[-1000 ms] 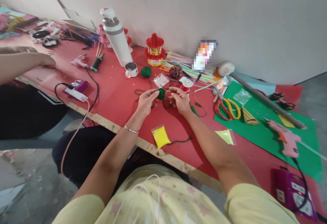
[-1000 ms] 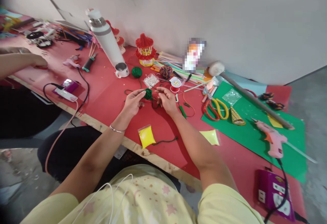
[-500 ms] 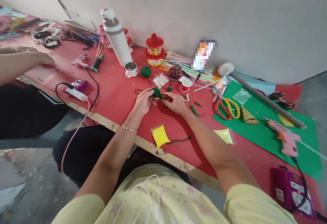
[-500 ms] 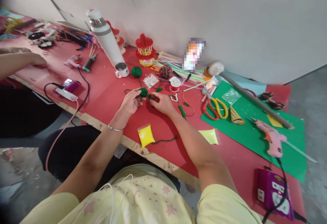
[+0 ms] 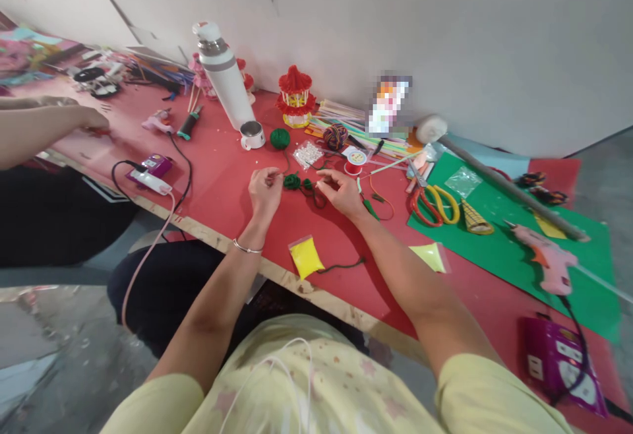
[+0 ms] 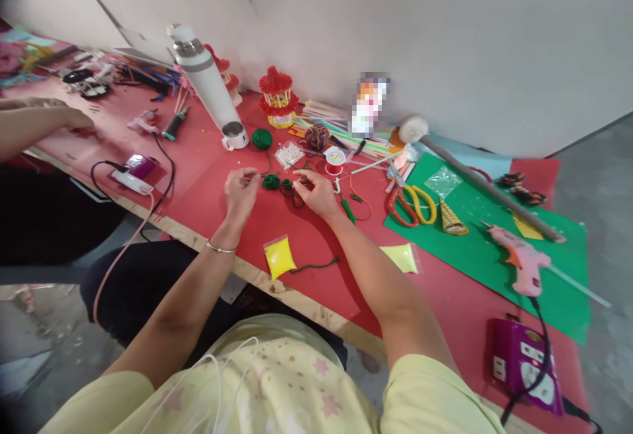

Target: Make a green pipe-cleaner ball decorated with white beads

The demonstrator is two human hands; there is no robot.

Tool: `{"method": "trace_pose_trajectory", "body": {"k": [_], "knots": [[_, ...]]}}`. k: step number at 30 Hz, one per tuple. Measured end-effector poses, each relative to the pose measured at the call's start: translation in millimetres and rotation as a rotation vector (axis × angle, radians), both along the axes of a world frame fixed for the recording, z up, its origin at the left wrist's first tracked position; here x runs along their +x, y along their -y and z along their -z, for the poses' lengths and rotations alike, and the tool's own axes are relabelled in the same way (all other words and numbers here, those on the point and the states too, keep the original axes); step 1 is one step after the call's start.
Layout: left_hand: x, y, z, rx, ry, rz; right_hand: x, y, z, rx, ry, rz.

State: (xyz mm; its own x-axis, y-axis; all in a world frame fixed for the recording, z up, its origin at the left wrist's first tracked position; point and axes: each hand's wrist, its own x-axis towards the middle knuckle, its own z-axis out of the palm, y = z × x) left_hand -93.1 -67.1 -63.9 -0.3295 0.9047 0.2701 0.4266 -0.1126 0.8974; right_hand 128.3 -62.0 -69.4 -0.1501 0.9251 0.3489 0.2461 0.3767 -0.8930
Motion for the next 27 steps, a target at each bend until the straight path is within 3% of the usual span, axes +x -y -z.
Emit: {"method": "trace_pose_trajectory", "body": {"k": [1,3,5,8,12,14,18,21,24,27], "knots": [[1,3,-2.2,0.094,-0.067,-0.014,0,0,-3.7,-0.021,-0.044,-0.039],[6,8,-6.2,0.150,-0.154,0.143,0,1,-12.5,-0.042,-0.074,-0.123],[15,11,-8.1,0.085,-0.150,0.381,0,4,-21.7,-0.043,-0.029,-0.205],[26,13,-6.2,-0.005,-0.079,0.504,4,10,-33.5,-0.068,0.103,-0.267],[18,22,-3.0,-0.025,-0.002,0.474,25,26,-49.3,-0.159,0.343,-0.258],[8,30,-3.8,-0.038,-0.030,0.481,40,38,-59.6,-0.229,0.473,-0.333],[-6,42,-6.7,-0.096,0.016,0.478,57,59,-76.7,-0.205,0.570,-0.484],[-3,43,-8.0,-0.217,0.166,0.414,50,56,-75.4,-0.166,0.602,-0.323],[4,42,-11.9,-0.369,0.423,0.245,28,37,-61.6,-0.074,0.643,-0.136],[8,44,-20.4,-0.418,0.744,0.156,5,18,-44.7,0.012,0.739,-0.073]]}}
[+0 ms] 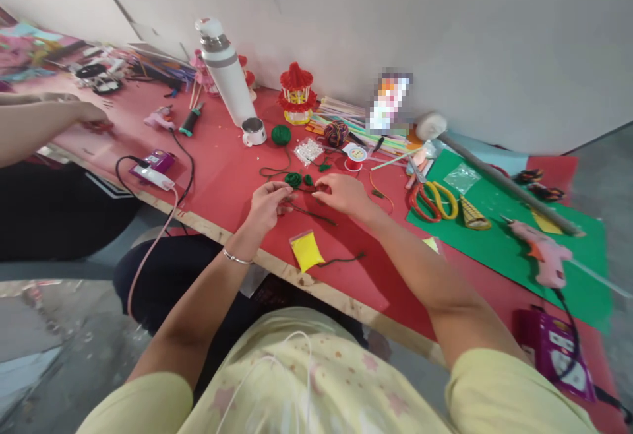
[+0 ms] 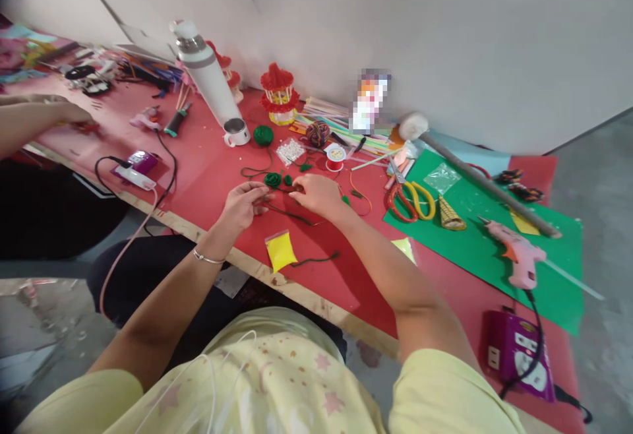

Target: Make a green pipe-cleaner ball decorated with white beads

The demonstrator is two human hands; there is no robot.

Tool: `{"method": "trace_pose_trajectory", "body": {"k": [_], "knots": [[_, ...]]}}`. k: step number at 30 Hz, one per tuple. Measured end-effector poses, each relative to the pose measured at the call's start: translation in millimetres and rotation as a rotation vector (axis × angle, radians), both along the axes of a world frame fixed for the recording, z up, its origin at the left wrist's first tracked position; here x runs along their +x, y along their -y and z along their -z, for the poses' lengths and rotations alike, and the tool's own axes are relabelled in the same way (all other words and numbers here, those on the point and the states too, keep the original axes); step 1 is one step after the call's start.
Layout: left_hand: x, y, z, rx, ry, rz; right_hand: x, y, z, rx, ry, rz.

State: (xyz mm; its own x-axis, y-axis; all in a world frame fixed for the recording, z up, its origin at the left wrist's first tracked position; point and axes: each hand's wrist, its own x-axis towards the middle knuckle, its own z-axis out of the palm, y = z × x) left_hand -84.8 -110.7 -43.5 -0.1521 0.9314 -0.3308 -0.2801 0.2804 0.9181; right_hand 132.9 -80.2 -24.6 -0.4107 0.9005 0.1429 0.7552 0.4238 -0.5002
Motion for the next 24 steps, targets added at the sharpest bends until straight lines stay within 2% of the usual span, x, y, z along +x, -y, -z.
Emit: {"method": "trace_pose_trajectory", "body": {"k": [2,5,7,10,12,14,16,20,22,24], "knots": [[-1,3,-6.0,-0.034,0.122,-0.024,-11,-8,9.3,-0.006,0.067,0.028],[-6,9,-11.9,-0.083,0.176,-0.045,-19,-14,18.0,-0.040,0.058,0.052],[-9,10,-13.8,-0.190,0.192,0.040,-18,-15,19.4,-0.098,-0.078,0.042],[-9,7,-16.3,-0.416,0.222,0.243,-16,-14,13.9,-0.376,-0.435,-0.001],[-6,4,-18.0,-0.446,0.245,0.254,-14,-11,6.3,-0.537,-0.576,-0.028],[-2,2,-18.3,-0.339,0.240,0.198,-13,-6,-2.6,-0.554,-0.540,-0.070],[0,2,-15.3,-0.178,0.156,0.206,-14,-1,-11.3,-0.464,-0.422,-0.145],[0,1,-1.4,0.150,-0.286,0.329,-26,2,-24.7,-0.276,-0.263,-0.337],[-1,-1,4.9,0.362,-0.545,0.276,-35,-2,-27.1,-0.173,-0.247,-0.359],[-2,-3,8.5,0.492,-0.761,0.182,-43,-8,-25.1,-0.074,-0.280,-0.298]]}}
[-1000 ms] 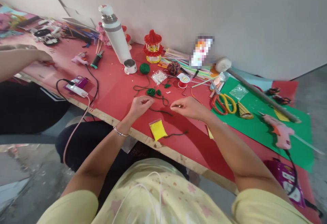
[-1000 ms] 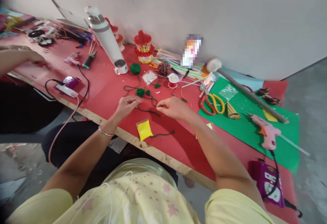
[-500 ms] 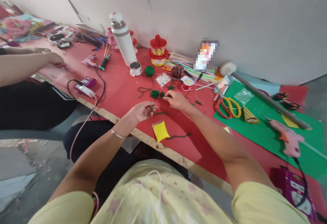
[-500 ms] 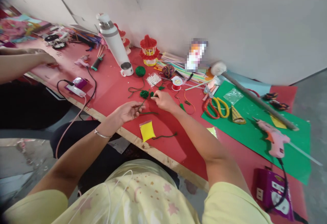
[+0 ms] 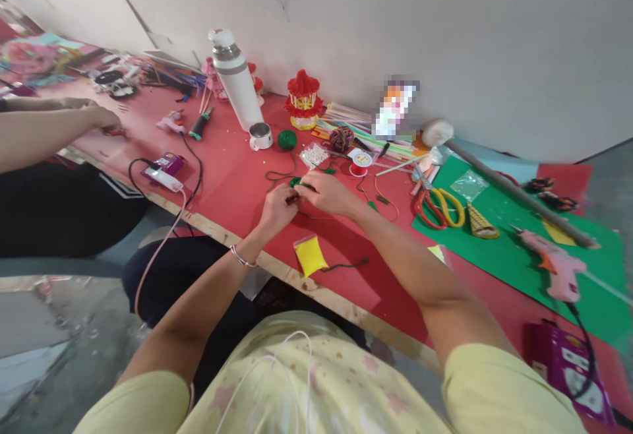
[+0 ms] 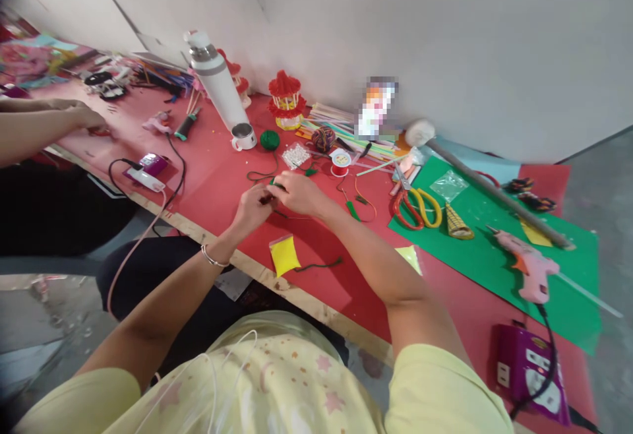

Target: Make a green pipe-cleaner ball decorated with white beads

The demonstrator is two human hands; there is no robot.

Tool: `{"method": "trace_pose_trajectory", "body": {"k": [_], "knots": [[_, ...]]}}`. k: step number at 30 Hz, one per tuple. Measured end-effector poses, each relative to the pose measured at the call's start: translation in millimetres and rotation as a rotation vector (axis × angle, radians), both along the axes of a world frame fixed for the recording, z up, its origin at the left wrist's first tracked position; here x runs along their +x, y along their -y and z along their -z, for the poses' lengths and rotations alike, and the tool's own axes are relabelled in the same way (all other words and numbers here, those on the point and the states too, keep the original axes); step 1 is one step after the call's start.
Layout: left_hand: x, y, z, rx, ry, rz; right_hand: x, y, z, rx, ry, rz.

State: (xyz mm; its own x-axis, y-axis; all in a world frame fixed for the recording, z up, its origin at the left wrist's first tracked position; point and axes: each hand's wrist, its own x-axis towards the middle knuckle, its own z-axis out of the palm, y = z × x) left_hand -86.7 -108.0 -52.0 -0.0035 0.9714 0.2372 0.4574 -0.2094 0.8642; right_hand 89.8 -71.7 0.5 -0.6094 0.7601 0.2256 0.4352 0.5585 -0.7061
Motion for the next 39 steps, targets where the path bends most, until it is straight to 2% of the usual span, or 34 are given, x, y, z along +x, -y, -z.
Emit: {"method": "trace_pose_trajectory", "body": {"k": [2,6,8,12,14,17,19,20,22,24,26,30,34,36,39], "knots": [[0,0,1.2,0.086,-0.093,-0.085,-6,-8,6.2,-0.035,-0.063,0.062],[-2,4,1.0,0.140,-0.066,-0.181,-11,-19,23.2,-0.395,-0.170,0.119],[-3,5,0.8,0.138,-0.052,-0.178,-13,-21,29.7,-0.501,-0.222,0.131],[-5,5,1.2,0.145,-0.090,-0.135,-17,-24,37.7,-0.535,-0.246,0.124],[-4,4,1.3,0.133,-0.063,-0.143,-17,-26,39.3,-0.497,-0.207,0.143],[-1,1,-0.7,-0.049,0.121,-0.184,-9,-23,36.2,-0.222,-0.181,0.245],[-1,-2,-4.6,-0.313,0.343,-0.191,-1,-16,30.2,-0.038,-0.185,0.298],[-1,-3,-7.2,-0.467,0.464,-0.171,3,-11,27.0,-0.008,-0.182,0.290],[-1,-4,-13.0,-0.643,0.653,-0.106,6,-1,23.0,-0.048,-0.165,0.207],[-2,-4,-17.9,-0.687,0.735,-0.062,4,5,24.4,-0.126,-0.163,0.132],[-2,-3,-20.1,-0.680,0.738,-0.046,-2,8,30.3,-0.199,-0.190,0.128],[-9,3,-13.3,-0.588,0.570,-0.082,-5,2,38.9,-0.242,-0.125,0.151],[-27,8,0.5,-0.287,0.069,-0.150,8,-3,34.6,-0.064,0.071,0.202],[-35,10,4.3,-0.235,-0.149,-0.163,13,-5,33.2,0.012,0.182,0.273],[-42,11,3.9,-0.241,-0.355,-0.201,14,-9,35.3,0.102,0.335,0.392]]}}
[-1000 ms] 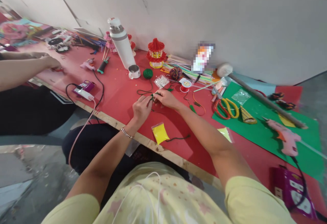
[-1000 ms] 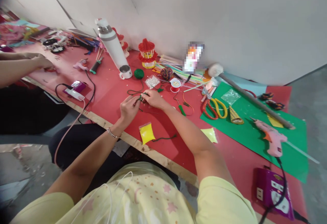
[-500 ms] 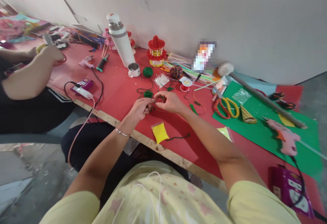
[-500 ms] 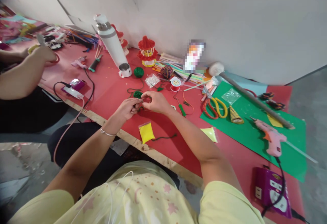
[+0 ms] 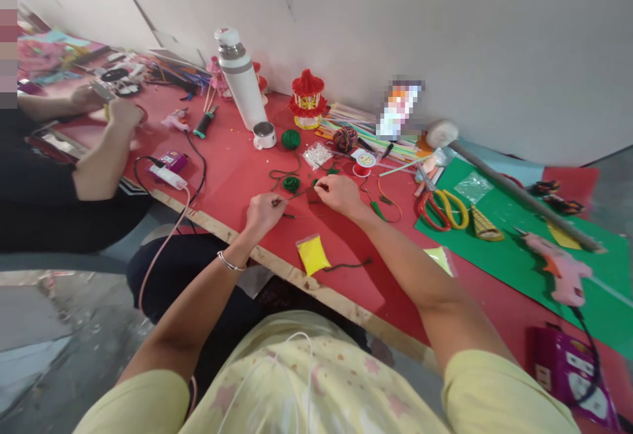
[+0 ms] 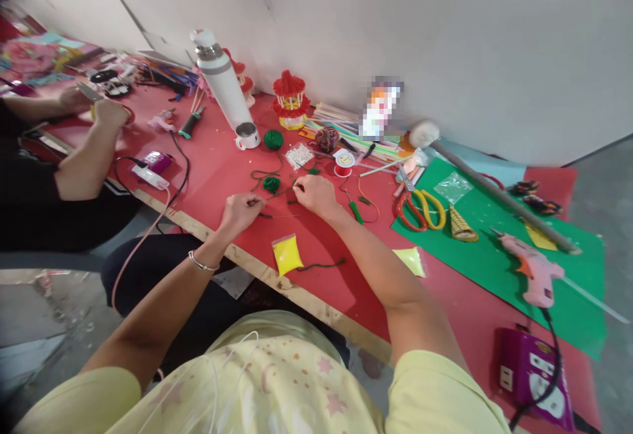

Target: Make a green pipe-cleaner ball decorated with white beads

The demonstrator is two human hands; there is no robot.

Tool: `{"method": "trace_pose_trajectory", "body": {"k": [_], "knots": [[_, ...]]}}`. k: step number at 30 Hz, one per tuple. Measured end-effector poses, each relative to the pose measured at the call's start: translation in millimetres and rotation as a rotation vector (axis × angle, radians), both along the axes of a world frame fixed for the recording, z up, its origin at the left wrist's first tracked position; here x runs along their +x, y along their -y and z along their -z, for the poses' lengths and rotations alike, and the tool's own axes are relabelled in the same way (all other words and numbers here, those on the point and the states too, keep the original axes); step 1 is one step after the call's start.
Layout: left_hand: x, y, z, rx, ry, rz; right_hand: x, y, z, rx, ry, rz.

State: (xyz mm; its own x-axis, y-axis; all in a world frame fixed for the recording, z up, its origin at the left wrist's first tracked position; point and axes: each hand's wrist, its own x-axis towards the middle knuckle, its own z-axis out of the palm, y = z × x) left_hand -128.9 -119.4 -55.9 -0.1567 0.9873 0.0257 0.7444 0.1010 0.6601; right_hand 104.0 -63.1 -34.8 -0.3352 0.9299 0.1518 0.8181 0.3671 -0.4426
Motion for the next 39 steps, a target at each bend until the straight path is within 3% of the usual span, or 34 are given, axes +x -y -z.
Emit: {"method": "trace_pose_trajectory", "body": {"k": [5,10,21,29,33,39], "knots": [[-9,-3,-3.1,-0.007,-0.140,-0.062,-1,-11,3.5,0.061,0.116,0.079],[-23,-8,1.1,0.013,-0.121,-0.107,6,-23,1.1,0.120,0.124,0.117],[-22,-14,0.8,0.140,0.127,-0.087,35,-24,-10.2,0.254,0.050,0.151],[-14,-18,12.3,0.112,0.315,-0.050,55,-15,-21.1,0.268,0.082,0.176],[-3,-16,2.7,0.078,0.431,-0.060,59,-14,-22.6,0.227,0.077,0.215],[11,-12,-17.5,-0.096,0.587,-0.097,54,-20,-27.2,0.178,0.024,0.221]]}}
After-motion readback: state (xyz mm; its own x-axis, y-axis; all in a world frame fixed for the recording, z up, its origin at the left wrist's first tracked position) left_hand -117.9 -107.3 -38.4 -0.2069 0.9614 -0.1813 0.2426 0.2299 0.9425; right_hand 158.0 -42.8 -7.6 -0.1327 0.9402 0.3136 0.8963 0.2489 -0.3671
